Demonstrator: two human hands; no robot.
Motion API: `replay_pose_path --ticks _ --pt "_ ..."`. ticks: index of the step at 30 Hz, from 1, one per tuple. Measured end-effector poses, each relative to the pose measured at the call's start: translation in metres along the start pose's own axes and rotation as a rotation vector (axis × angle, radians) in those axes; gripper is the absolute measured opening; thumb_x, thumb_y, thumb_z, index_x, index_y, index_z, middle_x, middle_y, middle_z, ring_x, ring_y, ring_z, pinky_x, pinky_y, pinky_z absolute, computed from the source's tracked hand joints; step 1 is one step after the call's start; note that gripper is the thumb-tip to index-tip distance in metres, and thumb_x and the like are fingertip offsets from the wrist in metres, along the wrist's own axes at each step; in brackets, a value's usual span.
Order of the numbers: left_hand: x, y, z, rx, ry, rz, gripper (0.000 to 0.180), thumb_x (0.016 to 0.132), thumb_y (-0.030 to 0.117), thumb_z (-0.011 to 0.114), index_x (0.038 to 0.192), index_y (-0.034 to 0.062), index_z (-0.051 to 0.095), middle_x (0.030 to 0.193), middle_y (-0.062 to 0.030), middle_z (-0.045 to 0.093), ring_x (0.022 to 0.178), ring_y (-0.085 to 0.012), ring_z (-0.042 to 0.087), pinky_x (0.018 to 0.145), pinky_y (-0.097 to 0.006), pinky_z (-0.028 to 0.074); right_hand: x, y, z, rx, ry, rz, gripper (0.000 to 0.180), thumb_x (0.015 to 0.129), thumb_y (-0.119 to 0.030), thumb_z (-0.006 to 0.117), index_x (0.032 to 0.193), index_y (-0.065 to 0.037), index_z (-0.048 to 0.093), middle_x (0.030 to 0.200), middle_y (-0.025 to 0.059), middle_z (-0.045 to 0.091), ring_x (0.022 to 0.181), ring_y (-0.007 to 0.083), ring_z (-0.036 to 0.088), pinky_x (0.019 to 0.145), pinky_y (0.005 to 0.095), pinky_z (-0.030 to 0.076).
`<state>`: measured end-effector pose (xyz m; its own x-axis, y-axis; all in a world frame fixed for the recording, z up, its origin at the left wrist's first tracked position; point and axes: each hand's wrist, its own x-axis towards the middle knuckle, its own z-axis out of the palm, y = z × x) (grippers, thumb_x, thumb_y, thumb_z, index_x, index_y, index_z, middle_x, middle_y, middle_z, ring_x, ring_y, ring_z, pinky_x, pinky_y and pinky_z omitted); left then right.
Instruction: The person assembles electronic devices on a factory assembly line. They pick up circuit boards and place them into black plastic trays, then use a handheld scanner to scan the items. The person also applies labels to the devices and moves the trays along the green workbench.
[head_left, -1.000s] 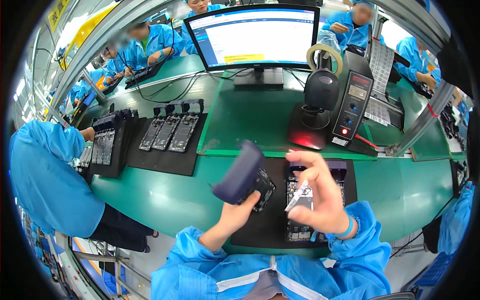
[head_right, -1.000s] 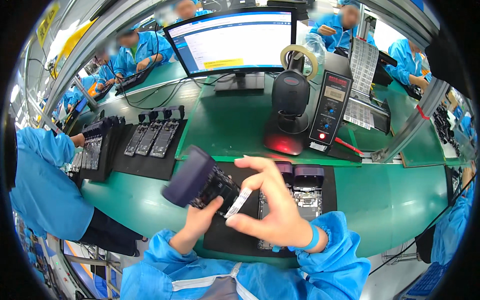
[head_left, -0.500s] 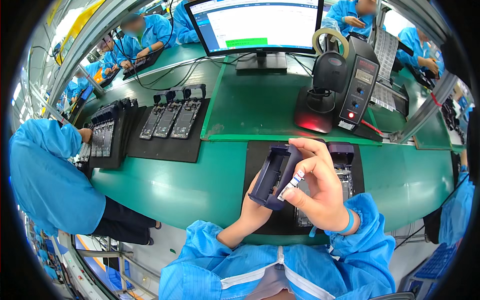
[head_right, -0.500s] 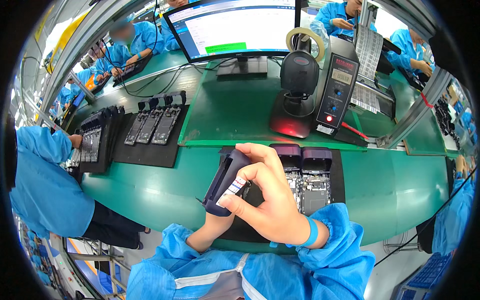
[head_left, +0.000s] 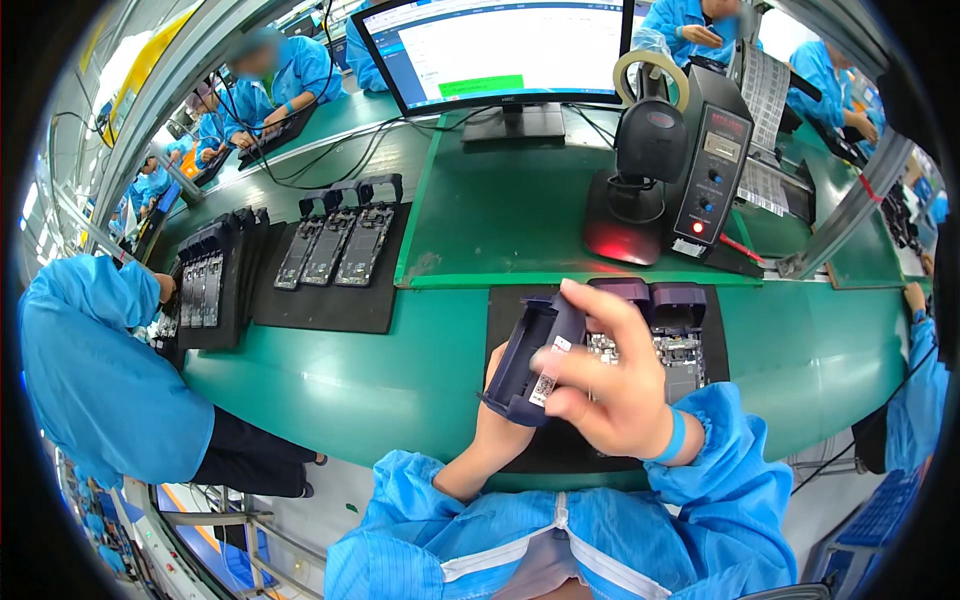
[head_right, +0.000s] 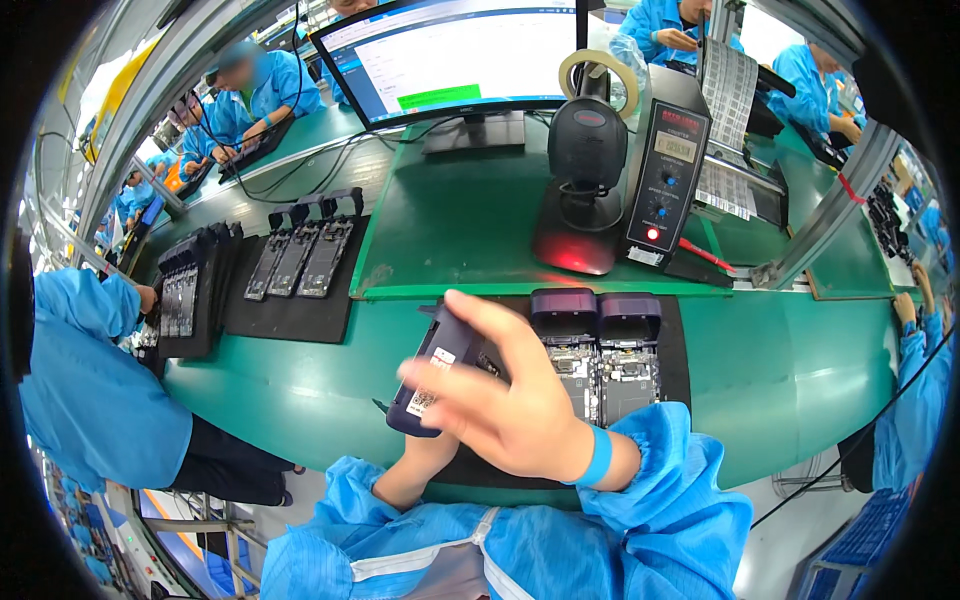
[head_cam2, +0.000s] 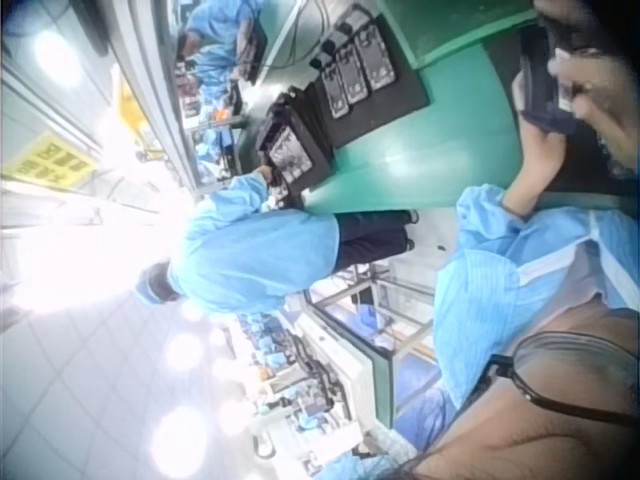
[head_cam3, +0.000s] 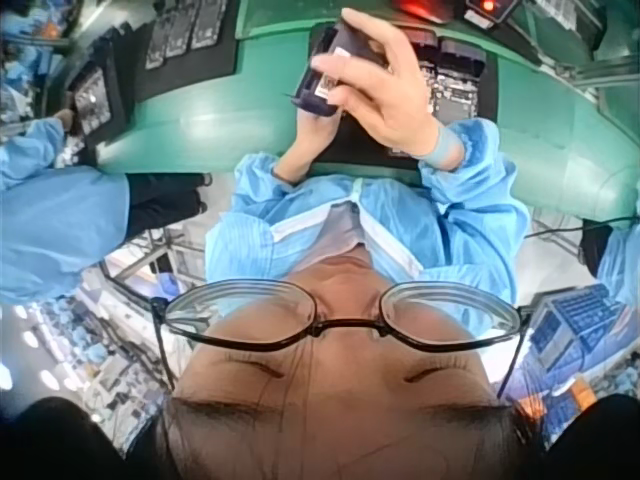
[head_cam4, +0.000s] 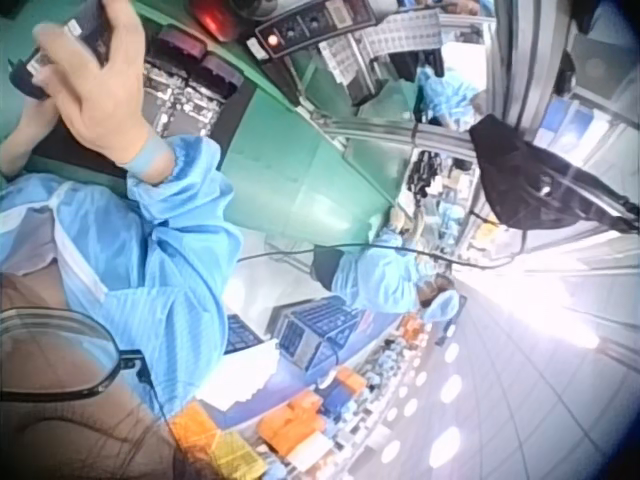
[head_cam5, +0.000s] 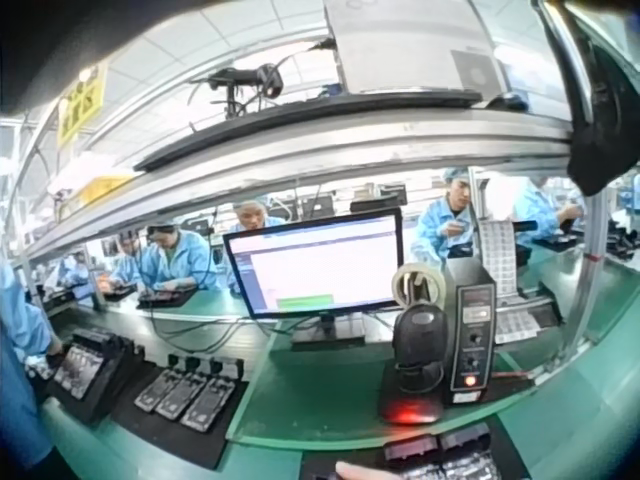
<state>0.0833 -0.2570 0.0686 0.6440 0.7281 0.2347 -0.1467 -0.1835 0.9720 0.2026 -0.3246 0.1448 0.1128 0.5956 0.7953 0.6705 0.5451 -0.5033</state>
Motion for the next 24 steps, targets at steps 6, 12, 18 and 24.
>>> replay_pose_path --ticks 6,12,18,24 --pt "0.005 -0.006 -0.002 -0.003 -0.021 0.084 0.044 0.077 0.016 0.059 0.115 0.0005 0.042 0.105 -0.0128 0.051 0.095 -0.0202 0.053 0.078 -0.031 0.045 -0.014 0.005 0.005 -0.525 -0.101 -0.203 0.042 0.08 -0.053 0.041 0.109 -0.029 0.058 0.125 0.0012 0.047 0.119 0.0453 0.031 0.09 0.0587 0.017" --pt "-0.002 -0.006 -0.014 0.13 0.001 0.025 0.039 0.077 0.001 0.055 0.115 0.0 0.044 0.101 -0.0119 0.054 0.092 -0.0199 0.055 0.077 -0.029 0.045 -0.005 0.026 -0.001 -0.427 -0.167 0.083 0.057 0.084 -0.05 0.036 0.122 -0.008 0.045 0.128 0.0083 0.043 0.122 0.0428 0.026 0.094 0.0514 0.021" --pt "-0.003 -0.009 -0.015 -0.051 0.015 -0.049 0.028 0.078 0.003 0.061 0.105 0.0042 0.054 0.098 -0.005 0.058 0.091 -0.0139 0.056 0.078 -0.027 0.046 -0.017 0.03 0.01 -0.148 -0.15 0.134 0.048 0.081 -0.029 0.055 0.116 0.003 0.045 0.11 0.0186 0.052 0.102 0.0357 0.049 0.086 0.04 0.038" --pt "-0.002 -0.009 -0.015 -0.123 0.014 -0.076 0.029 0.078 0.002 0.06 0.106 0.004 0.054 0.099 -0.005 0.058 0.093 -0.0137 0.055 0.08 -0.027 0.045 -0.017 0.029 0.01 -0.094 -0.128 0.151 0.046 0.079 -0.024 0.057 0.115 0.003 0.045 0.105 0.0188 0.054 0.096 0.0342 0.052 0.083 0.039 0.039"
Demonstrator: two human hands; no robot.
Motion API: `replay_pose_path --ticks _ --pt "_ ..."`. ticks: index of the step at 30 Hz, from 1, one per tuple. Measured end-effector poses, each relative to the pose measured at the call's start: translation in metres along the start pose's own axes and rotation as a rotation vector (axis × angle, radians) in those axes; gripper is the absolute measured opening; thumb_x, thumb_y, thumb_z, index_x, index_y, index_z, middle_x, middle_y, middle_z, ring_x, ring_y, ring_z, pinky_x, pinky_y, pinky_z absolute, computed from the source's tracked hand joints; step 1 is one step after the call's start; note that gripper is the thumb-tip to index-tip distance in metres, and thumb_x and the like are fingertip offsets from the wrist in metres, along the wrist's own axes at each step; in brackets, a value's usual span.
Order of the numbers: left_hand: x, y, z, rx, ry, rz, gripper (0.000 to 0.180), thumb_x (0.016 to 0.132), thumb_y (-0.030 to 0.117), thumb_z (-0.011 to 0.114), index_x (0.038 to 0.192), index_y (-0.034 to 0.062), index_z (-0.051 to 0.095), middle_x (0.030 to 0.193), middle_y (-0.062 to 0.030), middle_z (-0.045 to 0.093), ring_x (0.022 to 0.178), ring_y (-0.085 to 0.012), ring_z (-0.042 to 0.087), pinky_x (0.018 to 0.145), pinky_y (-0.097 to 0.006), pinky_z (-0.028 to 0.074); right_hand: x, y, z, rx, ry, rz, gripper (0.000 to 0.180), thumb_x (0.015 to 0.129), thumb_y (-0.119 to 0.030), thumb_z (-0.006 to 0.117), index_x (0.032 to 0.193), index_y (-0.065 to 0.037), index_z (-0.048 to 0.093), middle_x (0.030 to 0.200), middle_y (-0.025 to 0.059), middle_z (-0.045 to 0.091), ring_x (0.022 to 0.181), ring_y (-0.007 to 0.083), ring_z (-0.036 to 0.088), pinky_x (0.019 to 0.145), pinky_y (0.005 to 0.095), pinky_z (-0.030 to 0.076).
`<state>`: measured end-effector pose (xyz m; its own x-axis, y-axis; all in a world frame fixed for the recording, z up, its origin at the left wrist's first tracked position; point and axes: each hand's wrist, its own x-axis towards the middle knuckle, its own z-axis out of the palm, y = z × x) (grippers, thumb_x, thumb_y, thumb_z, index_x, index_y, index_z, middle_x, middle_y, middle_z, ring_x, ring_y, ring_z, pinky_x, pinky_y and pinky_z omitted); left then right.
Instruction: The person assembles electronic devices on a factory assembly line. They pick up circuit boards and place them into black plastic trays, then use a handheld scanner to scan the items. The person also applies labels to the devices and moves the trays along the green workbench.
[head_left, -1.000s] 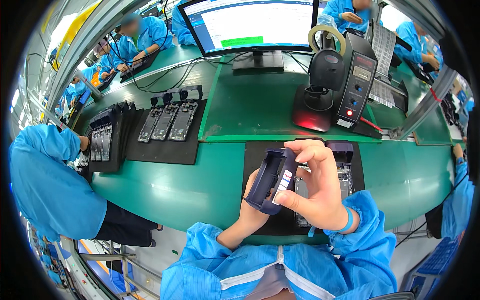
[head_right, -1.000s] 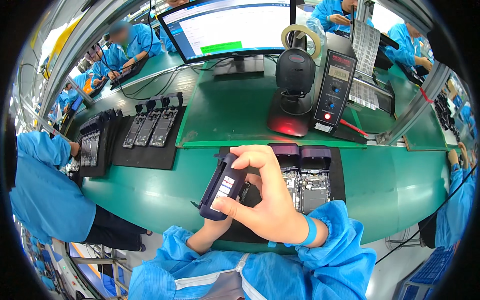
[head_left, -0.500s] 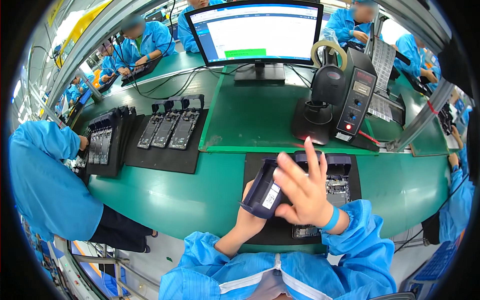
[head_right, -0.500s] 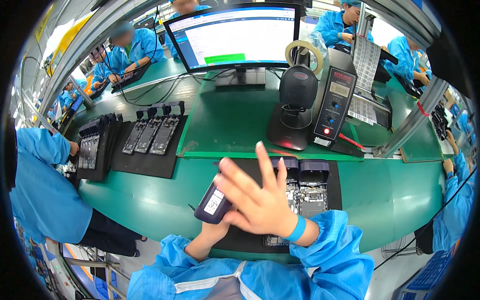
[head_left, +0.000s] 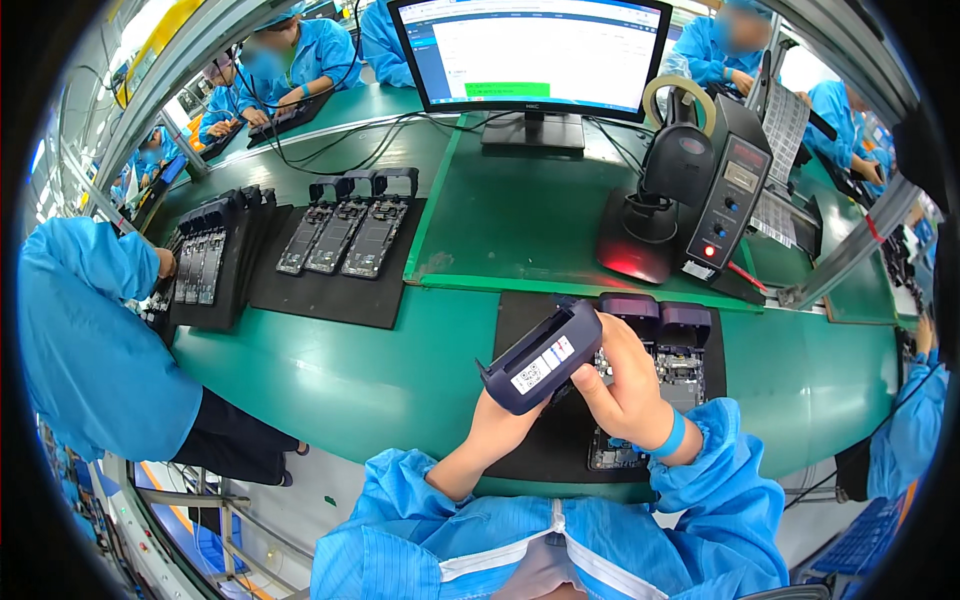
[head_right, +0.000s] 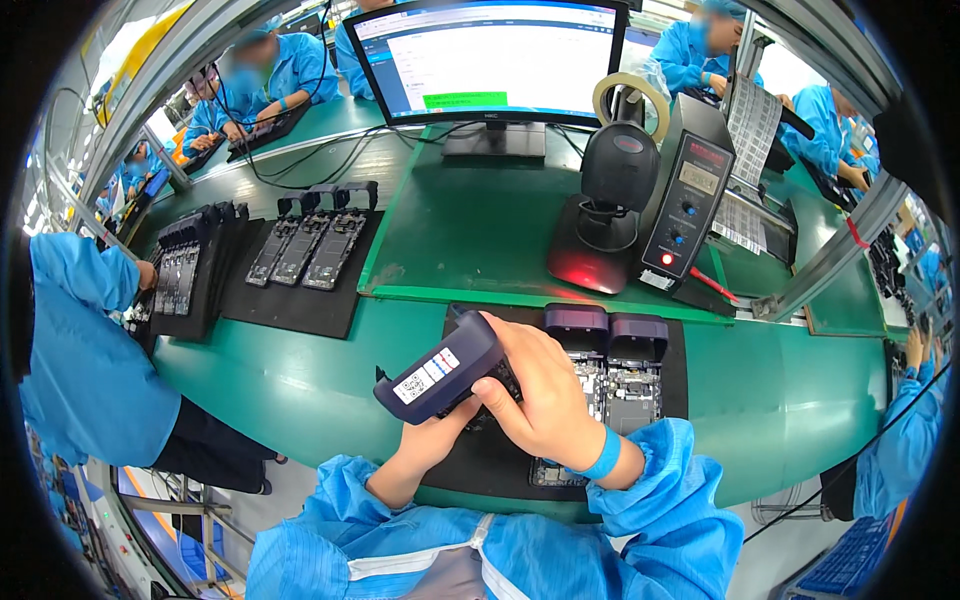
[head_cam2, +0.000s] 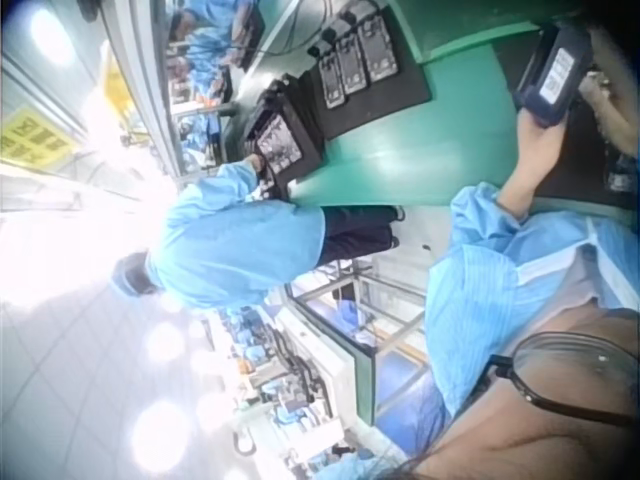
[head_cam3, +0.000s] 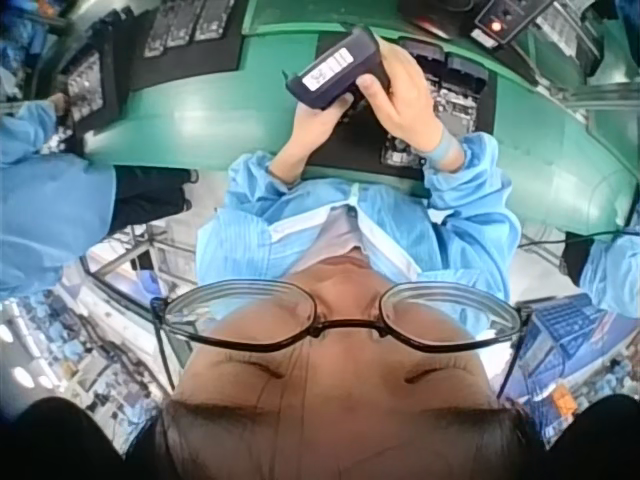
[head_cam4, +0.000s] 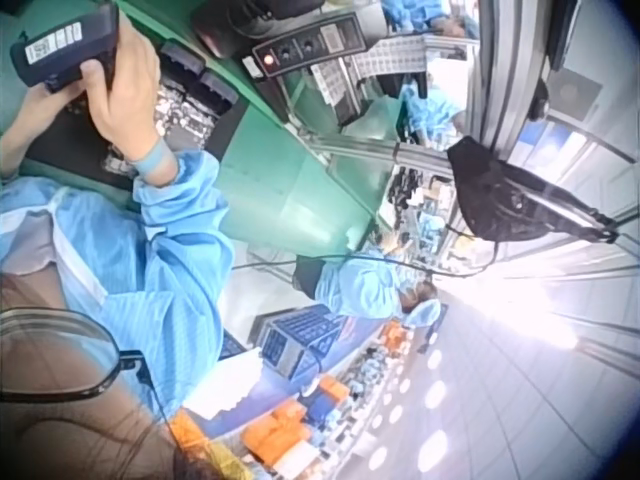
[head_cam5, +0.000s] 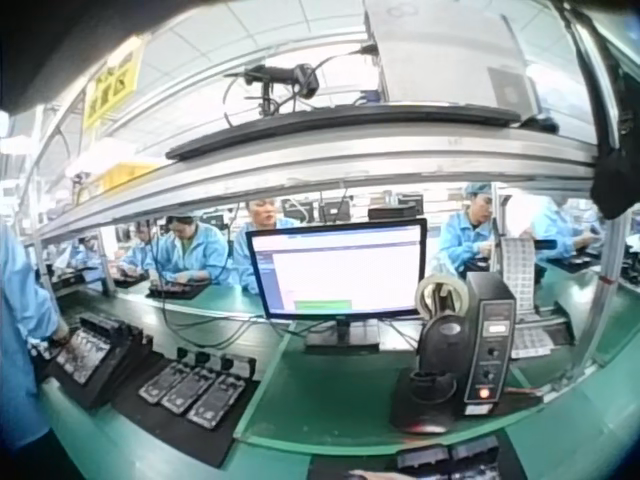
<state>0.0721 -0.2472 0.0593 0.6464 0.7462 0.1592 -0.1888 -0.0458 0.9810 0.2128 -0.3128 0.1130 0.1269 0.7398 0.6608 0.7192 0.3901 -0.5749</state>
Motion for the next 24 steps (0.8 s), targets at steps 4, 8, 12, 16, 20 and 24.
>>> replay_pose_path --ticks 4,8,12,16,20,24 --pt "0.0 -0.01 0.001 0.042 0.047 0.043 0.035 0.077 -0.001 0.057 0.111 -0.001 0.046 0.1 -0.0084 0.055 0.091 -0.0148 0.053 0.078 -0.028 0.044 0.001 -0.001 -0.003 -0.11 -0.019 -0.003 0.045 0.078 -0.022 0.058 0.115 0.002 0.046 0.103 0.0174 0.054 0.092 0.0342 0.052 0.081 0.0395 0.04" --pt "0.003 -0.028 -0.004 0.019 0.296 0.288 0.062 0.076 -0.005 0.054 0.128 0.0008 0.021 0.117 -0.012 0.041 0.105 -0.0193 0.045 0.09 -0.032 0.037 0.004 0.006 -0.027 -0.342 0.0 0.087 0.032 0.073 -0.018 0.06 0.101 -0.002 0.055 0.095 0.0145 0.058 0.087 0.0313 0.055 0.076 0.0386 0.043" --pt "0.003 -0.022 -0.025 -0.222 0.159 0.008 0.084 0.074 -0.009 0.053 0.137 0.0045 -0.001 0.125 -0.014 0.037 0.109 -0.0217 0.044 0.093 -0.032 0.035 -0.021 0.055 -0.094 -0.286 0.332 0.4 0.016 0.076 -0.012 0.058 0.087 -0.001 0.06 0.082 0.0114 0.062 0.075 0.0213 0.06 0.068 0.0295 0.046" --pt "-0.001 -0.029 -0.022 -0.077 -0.001 -0.244 0.086 0.073 -0.009 0.052 0.137 0.0065 -0.003 0.126 -0.0155 0.038 0.109 -0.0226 0.045 0.092 -0.033 0.037 -0.053 0.118 -0.164 0.014 0.558 0.671 0.017 0.08 -0.013 0.054 0.085 0.003 0.06 0.075 0.0069 0.061 0.069 0.0116 0.057 0.059 0.022 0.043" --pt "-0.004 -0.036 -0.015 0.44 0.004 0.021 0.086 0.071 -0.005 0.055 0.137 0.0064 0.001 0.132 -0.02 0.024 0.119 -0.0302 0.033 0.094 -0.038 0.033 -0.056 0.14 -0.198 0.17 0.757 0.866 0.028 0.082 -0.026 0.053 0.09 -0.001 0.059 0.073 0.0064 0.059 0.061 0.012 0.056 0.049 0.0216 0.039" --pt "-0.004 -0.023 -0.002 0.972 -0.011 0.241 0.084 0.067 0.0 0.058 0.135 0.005 0.009 0.135 -0.0214 0.008 0.124 -0.0382 0.019 0.097 -0.046 0.028 -0.057 0.164 -0.212 0.313 0.828 0.959 0.037 0.083 -0.037 0.05 0.093 -0.002 0.056 0.069 0.0048 0.056 0.054 0.0118 0.053 0.045 0.0213 0.035"
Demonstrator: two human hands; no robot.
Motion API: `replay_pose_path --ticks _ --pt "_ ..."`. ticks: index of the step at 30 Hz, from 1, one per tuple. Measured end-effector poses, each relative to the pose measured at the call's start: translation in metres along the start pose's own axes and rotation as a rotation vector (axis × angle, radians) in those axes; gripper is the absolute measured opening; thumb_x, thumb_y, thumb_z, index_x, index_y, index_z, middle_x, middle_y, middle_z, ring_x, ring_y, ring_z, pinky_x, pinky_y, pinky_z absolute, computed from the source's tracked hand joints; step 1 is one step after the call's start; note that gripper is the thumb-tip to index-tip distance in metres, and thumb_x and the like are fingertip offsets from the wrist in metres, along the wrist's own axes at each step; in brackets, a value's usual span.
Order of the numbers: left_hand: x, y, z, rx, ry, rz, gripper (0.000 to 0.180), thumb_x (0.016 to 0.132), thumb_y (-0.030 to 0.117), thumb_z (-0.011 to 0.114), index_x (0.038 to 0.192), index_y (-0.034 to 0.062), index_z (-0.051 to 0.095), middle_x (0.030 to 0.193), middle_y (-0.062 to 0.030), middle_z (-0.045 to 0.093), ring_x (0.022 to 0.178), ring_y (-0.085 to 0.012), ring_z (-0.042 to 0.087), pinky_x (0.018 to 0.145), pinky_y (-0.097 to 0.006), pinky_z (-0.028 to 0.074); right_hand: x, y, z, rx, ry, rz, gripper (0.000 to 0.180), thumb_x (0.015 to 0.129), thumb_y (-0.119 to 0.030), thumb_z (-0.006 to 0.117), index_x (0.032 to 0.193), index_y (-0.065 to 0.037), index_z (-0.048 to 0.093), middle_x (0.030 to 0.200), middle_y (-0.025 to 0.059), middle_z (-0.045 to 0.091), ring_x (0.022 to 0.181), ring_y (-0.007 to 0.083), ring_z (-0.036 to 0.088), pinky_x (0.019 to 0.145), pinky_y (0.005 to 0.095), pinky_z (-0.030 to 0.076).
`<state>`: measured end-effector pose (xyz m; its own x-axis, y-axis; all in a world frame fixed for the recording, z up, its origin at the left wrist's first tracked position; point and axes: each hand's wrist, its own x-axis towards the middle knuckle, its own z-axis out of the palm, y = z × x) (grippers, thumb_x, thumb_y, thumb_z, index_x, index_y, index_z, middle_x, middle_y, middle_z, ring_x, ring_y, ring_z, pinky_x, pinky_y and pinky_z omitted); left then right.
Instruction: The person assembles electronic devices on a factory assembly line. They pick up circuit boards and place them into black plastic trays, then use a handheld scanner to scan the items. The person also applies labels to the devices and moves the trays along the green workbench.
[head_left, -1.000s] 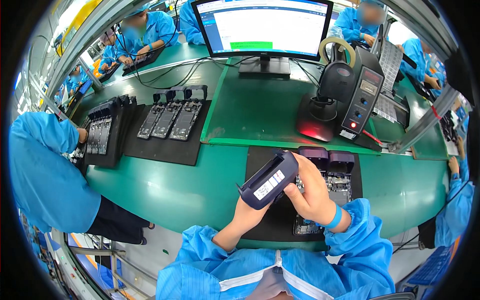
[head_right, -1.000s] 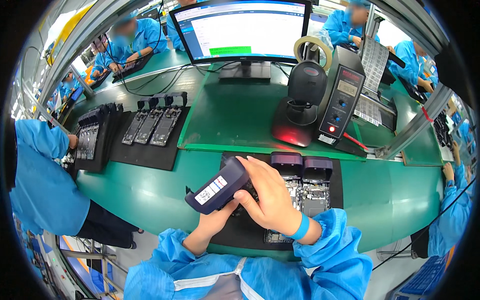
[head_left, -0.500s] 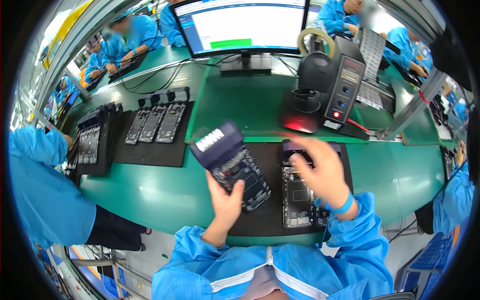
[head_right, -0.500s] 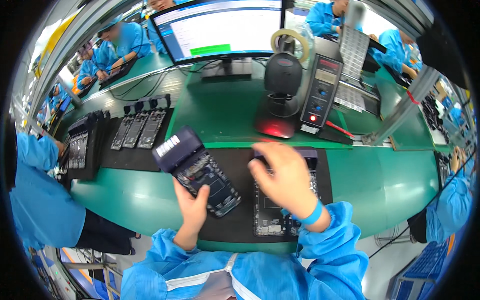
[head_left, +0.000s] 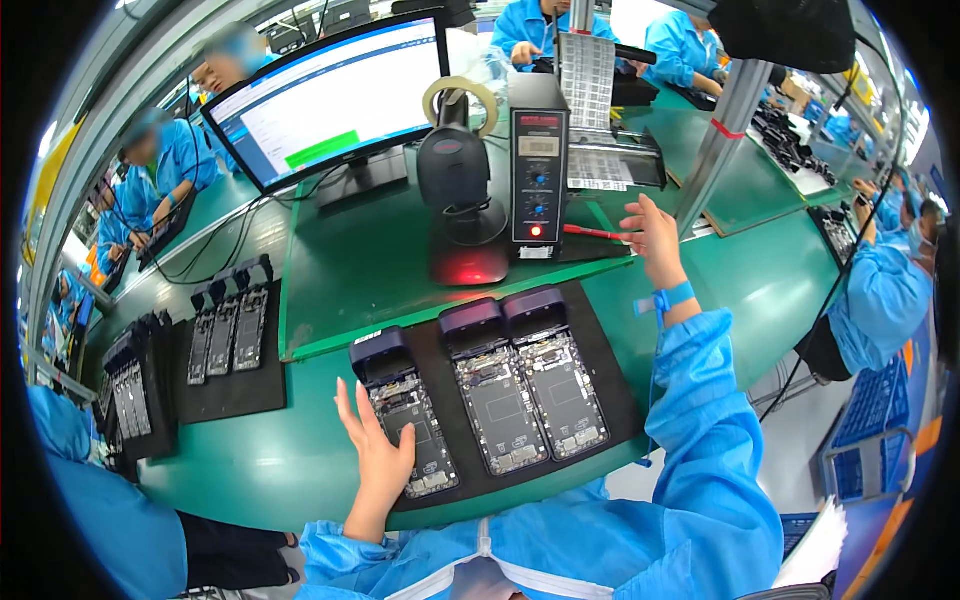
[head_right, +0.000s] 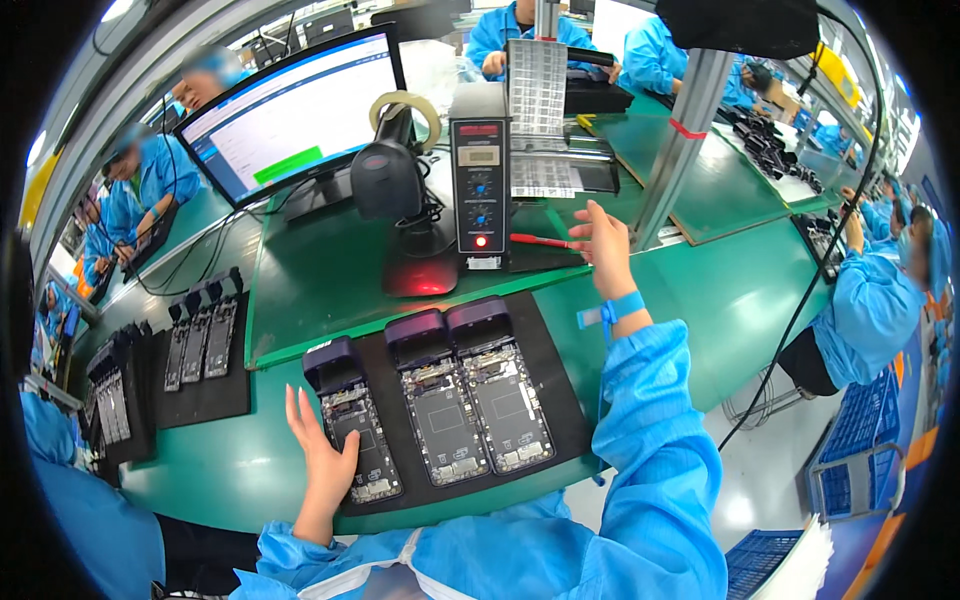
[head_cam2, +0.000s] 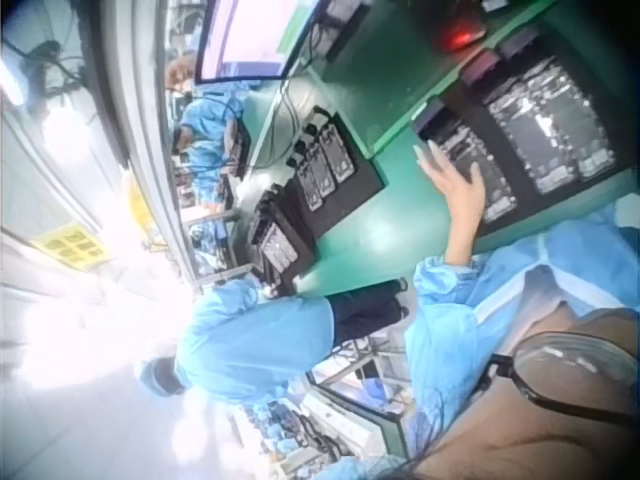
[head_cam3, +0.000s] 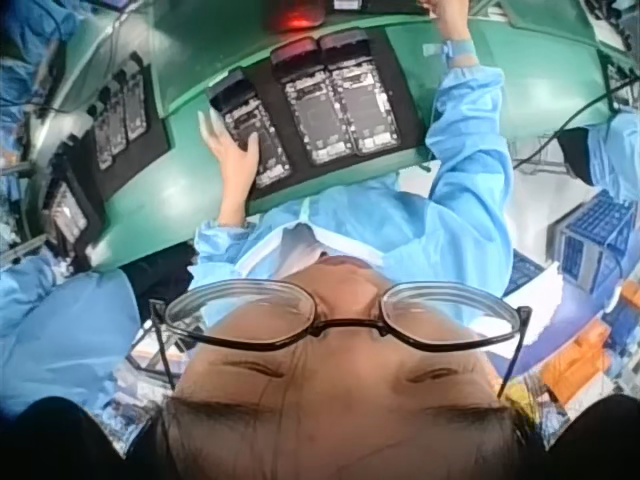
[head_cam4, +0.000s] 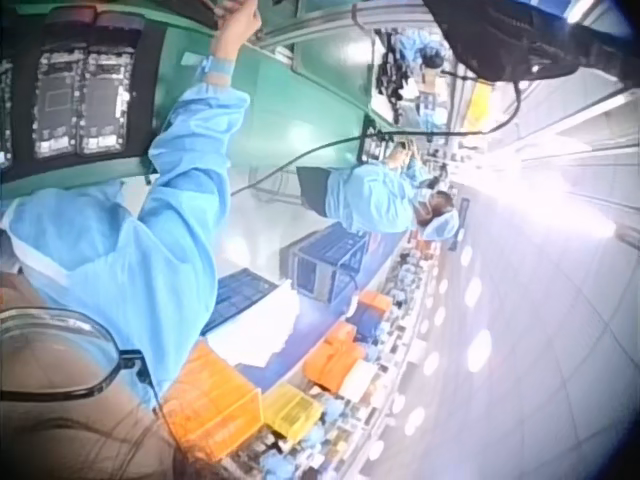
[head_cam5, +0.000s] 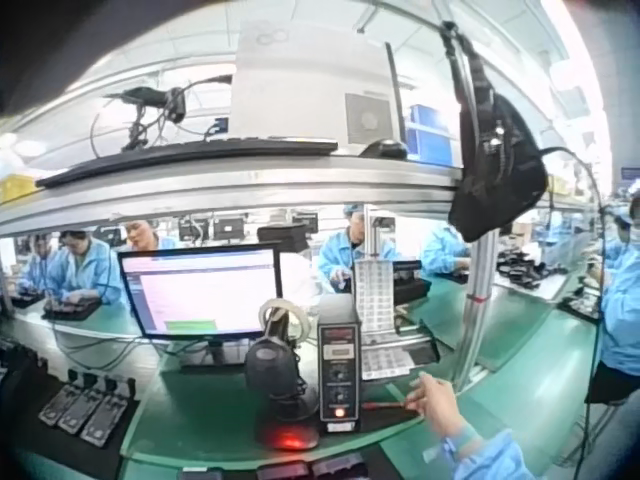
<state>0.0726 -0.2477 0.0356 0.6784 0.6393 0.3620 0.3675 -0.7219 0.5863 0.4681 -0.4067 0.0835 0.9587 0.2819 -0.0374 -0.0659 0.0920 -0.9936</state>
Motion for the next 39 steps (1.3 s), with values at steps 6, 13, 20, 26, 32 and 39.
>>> replay_pose_path --ticks 6,13,20,26,32,39 --pt "0.0 0.044 0.021 -1.006 -0.387 -0.389 0.086 0.068 0.001 0.062 0.135 0.0169 0.011 0.136 -0.0124 0.01 0.12 -0.0342 0.027 0.096 -0.043 0.03 0.014 -0.004 0.019 0.057 -0.007 0.012 0.04 0.079 -0.041 0.055 0.092 -0.003 0.056 0.07 0.0032 0.055 0.053 0.0103 0.051 0.041 0.0204 0.033" --pt "0.021 0.049 0.037 -1.265 -0.271 -0.739 0.071 0.076 -0.002 0.053 0.132 0.0192 0.016 0.124 -0.0158 0.033 0.093 -0.0191 0.051 0.073 -0.033 0.045 0.013 -0.001 0.024 0.2 0.073 -0.104 0.021 0.079 -0.028 0.061 0.082 -0.007 0.059 0.059 -0.0041 0.046 0.046 0.0039 0.039 0.037 0.0178 0.026" --pt "0.01 0.037 0.05 -1.308 -0.649 -0.802 0.042 0.07 -0.006 0.057 0.111 0.0033 0.048 0.102 -0.0077 0.056 0.092 -0.0192 0.055 0.078 -0.034 0.046 -0.078 -0.001 0.122 0.202 -0.209 -0.204 0.032 0.084 -0.026 0.051 0.058 -0.008 0.049 0.051 -0.0019 0.044 0.044 0.005 0.037 0.04 0.0215 0.027" --pt "0.033 0.045 0.006 -1.662 -0.393 -0.717 0.043 0.072 -0.011 0.053 0.113 0.0015 0.047 0.111 -0.011 0.054 0.103 -0.024 0.051 0.091 -0.039 0.04 -0.072 0.017 0.133 -0.022 -0.531 0.05 0.025 0.082 -0.023 0.052 0.099 -0.006 0.059 0.061 -0.0018 0.051 0.05 0.005 0.042 0.045 0.0192 0.03" --pt "0.138 0.042 0.029 -1.858 -0.023 -0.633 0.027 0.081 0.004 0.05 0.106 -0.0049 0.046 0.107 -0.0121 0.052 0.1 -0.0223 0.049 0.094 -0.035 0.036 -0.07 0.013 0.134 0.5 -0.21 -0.096 0.027 0.082 -0.022 0.051 0.06 -0.009 0.044 0.048 -0.0025 0.037 0.041 0.0062 0.032 0.039 0.0229 0.023" --pt "0.182 0.036 0.044 -1.84 0.137 -0.643 0.018 0.082 0.005 0.049 0.097 -0.0044 0.048 0.099 -0.0116 0.052 0.092 -0.0217 0.05 0.088 -0.035 0.04 -0.09 -0.024 0.111 0.538 -0.301 -0.375 0.028 0.085 -0.014 0.043 0.058 -0.007 0.038 0.053 -0.0006 0.037 0.05 0.0061 0.033 0.048 0.0212 0.025"
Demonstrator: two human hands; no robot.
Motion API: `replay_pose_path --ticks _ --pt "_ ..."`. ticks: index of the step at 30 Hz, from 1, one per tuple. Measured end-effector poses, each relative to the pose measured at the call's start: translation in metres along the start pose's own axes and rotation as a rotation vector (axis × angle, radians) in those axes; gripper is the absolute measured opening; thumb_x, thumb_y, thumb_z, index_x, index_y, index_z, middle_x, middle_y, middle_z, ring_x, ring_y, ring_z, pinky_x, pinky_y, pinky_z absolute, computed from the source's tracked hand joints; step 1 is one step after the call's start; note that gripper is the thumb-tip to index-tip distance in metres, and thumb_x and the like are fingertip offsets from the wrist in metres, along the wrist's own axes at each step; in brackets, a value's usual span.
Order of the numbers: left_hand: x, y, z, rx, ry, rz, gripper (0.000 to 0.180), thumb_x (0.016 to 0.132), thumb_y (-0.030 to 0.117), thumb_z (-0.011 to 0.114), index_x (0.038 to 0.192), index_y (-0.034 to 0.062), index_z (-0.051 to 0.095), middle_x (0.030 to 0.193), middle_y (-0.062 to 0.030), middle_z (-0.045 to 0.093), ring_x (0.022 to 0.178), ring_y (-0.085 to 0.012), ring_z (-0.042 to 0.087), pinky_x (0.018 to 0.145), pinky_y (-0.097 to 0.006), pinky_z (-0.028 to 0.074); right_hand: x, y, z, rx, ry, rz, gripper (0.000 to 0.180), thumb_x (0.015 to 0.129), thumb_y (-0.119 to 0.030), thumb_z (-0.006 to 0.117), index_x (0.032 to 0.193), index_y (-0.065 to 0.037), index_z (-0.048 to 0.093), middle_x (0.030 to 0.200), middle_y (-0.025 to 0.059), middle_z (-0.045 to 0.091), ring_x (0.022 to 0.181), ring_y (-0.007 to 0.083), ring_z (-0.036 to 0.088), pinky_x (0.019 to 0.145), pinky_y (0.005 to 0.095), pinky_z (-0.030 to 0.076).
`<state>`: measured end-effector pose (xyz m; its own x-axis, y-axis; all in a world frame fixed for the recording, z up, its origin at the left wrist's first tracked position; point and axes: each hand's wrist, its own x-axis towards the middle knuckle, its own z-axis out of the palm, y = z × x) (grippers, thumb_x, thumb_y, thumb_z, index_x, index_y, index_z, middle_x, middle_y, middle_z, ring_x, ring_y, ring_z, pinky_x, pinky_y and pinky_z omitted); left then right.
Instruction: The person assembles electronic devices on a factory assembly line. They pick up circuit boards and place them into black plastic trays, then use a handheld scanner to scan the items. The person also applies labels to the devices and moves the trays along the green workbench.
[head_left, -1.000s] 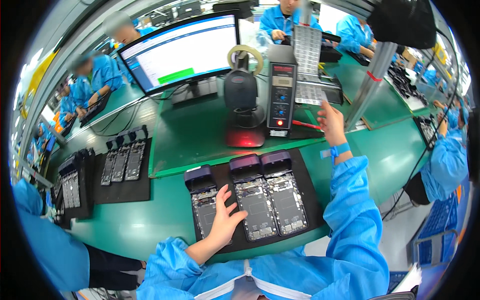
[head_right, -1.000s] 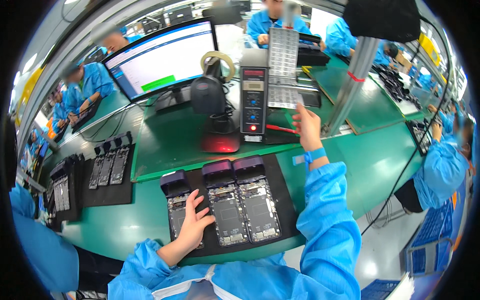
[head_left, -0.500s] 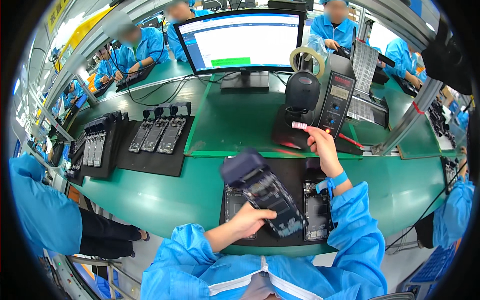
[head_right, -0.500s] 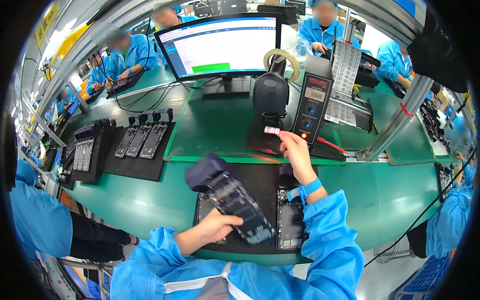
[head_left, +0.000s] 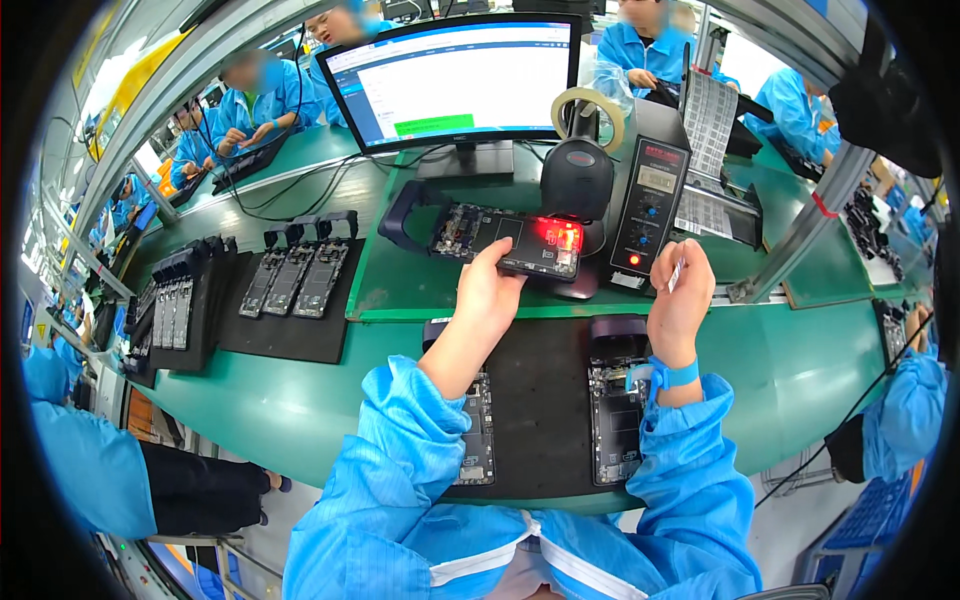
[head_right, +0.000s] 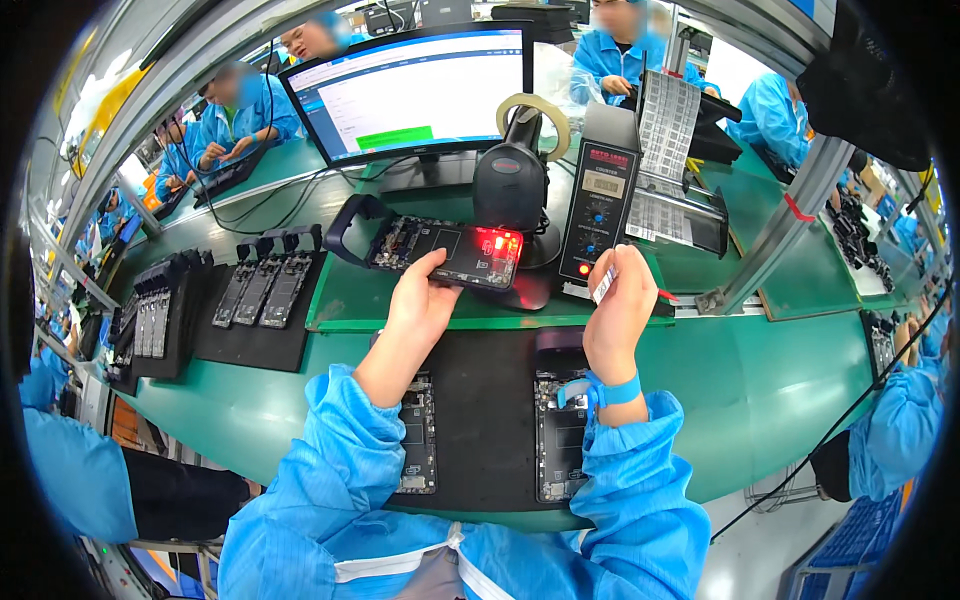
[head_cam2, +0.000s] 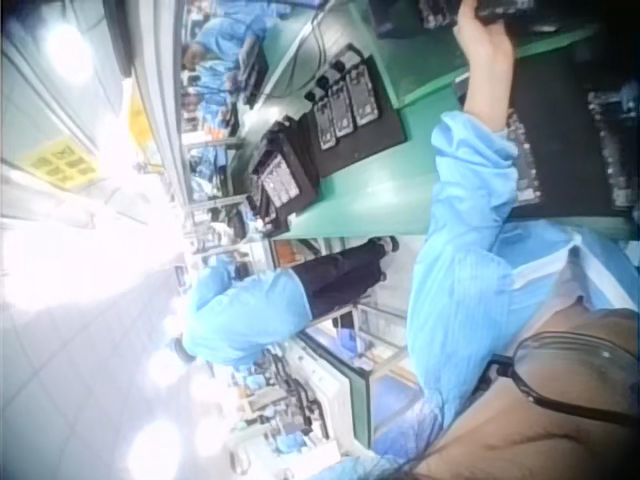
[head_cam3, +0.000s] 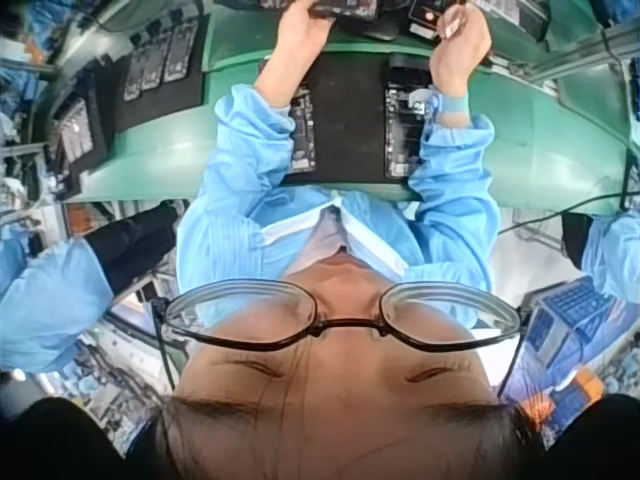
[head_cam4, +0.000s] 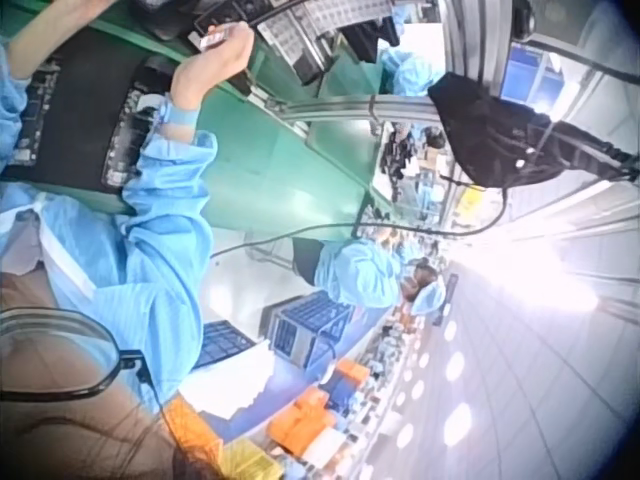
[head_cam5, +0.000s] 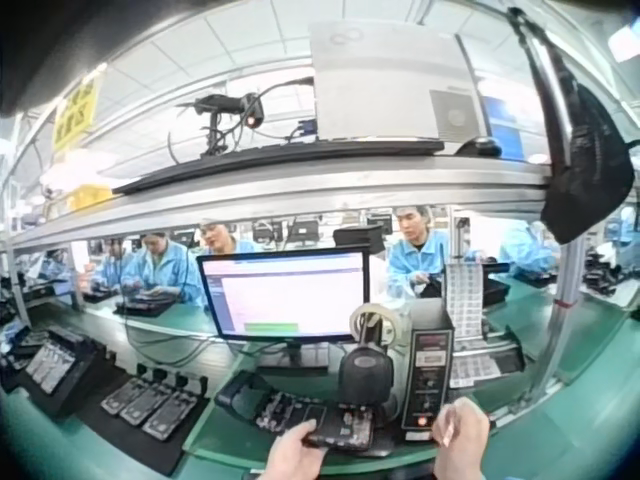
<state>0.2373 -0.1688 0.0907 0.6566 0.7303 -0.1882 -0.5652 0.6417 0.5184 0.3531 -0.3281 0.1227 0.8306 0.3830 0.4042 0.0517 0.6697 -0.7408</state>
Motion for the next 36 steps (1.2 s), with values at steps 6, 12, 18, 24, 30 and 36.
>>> replay_pose_path --ticks 6,12,18,24,30,36 --pt "-0.045 0.005 -0.003 0.17 -0.032 0.106 0.022 0.081 0.004 0.05 0.102 0.0005 0.05 0.101 -0.0096 0.055 0.095 -0.0216 0.052 0.084 -0.039 0.042 -0.017 -0.009 0.013 -0.08 -0.223 0.015 0.011 0.079 -0.01 0.052 0.074 -0.006 0.043 0.073 0.0011 0.044 0.063 0.0072 0.041 0.059 0.0204 0.035" --pt "-0.132 -0.007 -0.037 1.063 -0.276 0.306 0.023 0.078 0.005 0.053 0.1 0.0001 0.053 0.091 -0.0086 0.058 0.085 -0.0159 0.055 0.077 -0.03 0.043 -0.063 -0.035 0.048 -0.068 -0.541 0.18 0.033 0.073 -0.011 0.064 0.096 -0.006 0.04 0.123 0.0122 0.036 0.103 0.0142 0.04 0.088 0.0282 0.035" --pt "-0.141 -0.025 -0.067 1.162 -0.363 0.336 0.027 0.075 0.003 0.052 0.102 0.0015 0.052 0.09 -0.0123 0.058 0.084 -0.0225 0.057 0.074 -0.032 0.044 -0.09 -0.044 0.055 0.005 -0.576 0.231 0.028 0.074 -0.008 0.065 0.089 -0.007 0.041 0.129 0.019 0.032 0.105 0.0153 0.042 0.092 0.0312 0.032" --pt "-0.138 -0.026 -0.073 1.153 -0.387 0.303 0.032 0.071 -0.001 0.05 0.103 0.0018 0.054 0.089 -0.0128 0.06 0.083 -0.0222 0.059 0.072 -0.032 0.045 -0.098 -0.045 0.051 -0.06 -0.578 0.203 0.023 0.076 -0.007 0.063 0.086 -0.004 0.043 0.128 0.0214 0.032 0.114 0.0187 0.038 0.096 0.0334 0.029" --pt "-0.145 -0.02 -0.058 1.197 -0.408 0.389 0.029 0.073 0.0 0.051 0.101 0.0015 0.055 0.088 -0.0131 0.06 0.081 -0.0222 0.059 0.071 -0.032 0.045 -0.102 -0.049 0.051 -0.054 -0.545 0.222 0.023 0.076 -0.006 0.063 0.086 -0.003 0.043 0.128 0.0197 0.033 0.111 0.0182 0.042 0.094 0.0321 0.032" --pt "-0.143 -0.022 -0.055 1.171 -0.501 0.432 0.034 0.077 0.004 0.053 0.11 0.0005 0.047 0.095 -0.013 0.057 0.088 -0.0248 0.058 0.075 -0.032 0.045 -0.104 -0.053 0.054 -0.171 -0.603 0.13 0.03 0.073 -0.003 0.064 0.088 -0.006 0.038 0.123 0.0186 0.037 0.104 0.016 0.044 0.091 0.0312 0.036"
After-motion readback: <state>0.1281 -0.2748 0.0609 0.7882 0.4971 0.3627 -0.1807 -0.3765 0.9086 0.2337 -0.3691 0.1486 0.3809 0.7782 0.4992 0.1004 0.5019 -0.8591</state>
